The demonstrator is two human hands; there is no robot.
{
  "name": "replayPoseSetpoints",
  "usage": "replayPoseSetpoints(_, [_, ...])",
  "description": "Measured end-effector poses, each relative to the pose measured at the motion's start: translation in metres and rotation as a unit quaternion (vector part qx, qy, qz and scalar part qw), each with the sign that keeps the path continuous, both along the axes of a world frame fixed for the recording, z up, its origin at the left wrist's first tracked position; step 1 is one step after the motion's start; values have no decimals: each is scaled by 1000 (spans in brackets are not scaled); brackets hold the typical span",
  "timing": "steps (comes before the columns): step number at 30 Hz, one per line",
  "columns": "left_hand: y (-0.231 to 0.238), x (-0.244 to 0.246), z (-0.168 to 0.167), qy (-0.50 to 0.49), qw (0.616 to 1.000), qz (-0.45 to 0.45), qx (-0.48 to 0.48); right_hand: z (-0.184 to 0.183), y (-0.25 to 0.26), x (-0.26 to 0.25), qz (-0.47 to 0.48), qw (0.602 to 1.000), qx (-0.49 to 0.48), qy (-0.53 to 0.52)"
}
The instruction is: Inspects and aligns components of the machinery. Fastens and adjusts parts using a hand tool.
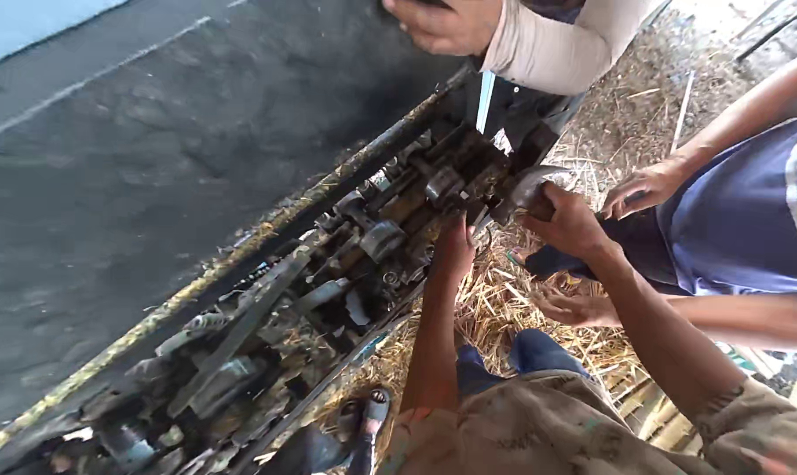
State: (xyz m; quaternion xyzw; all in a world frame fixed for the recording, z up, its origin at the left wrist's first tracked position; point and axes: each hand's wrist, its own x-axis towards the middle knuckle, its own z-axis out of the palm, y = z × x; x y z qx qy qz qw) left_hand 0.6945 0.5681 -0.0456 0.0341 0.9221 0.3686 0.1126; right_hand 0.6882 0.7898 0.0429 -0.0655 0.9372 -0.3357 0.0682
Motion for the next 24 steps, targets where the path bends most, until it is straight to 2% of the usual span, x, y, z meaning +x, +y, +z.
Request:
replayPoseSetpoints(5, [4,6,-16,84,994,-7,-74,-59,-6,-38,31,997,-57,-37])
replayPoseSetpoints(11, [21,15,-55,198,978,24,-65,-102,-10,-69,89,986,-130,-50])
replayPoseSetpoints(15, [32,15,-60,231,968,45,-86,-119,-7,-77,123,981,-149,-19])
replayPoseSetpoints(20, [25,29,-73,349,923,106,-124,-126,0,-92,139,970,-197,-43])
replayPoseSetpoints(24, [26,29,-84,362,907,159,-144,-133,5,-99,154,960,-231,-39])
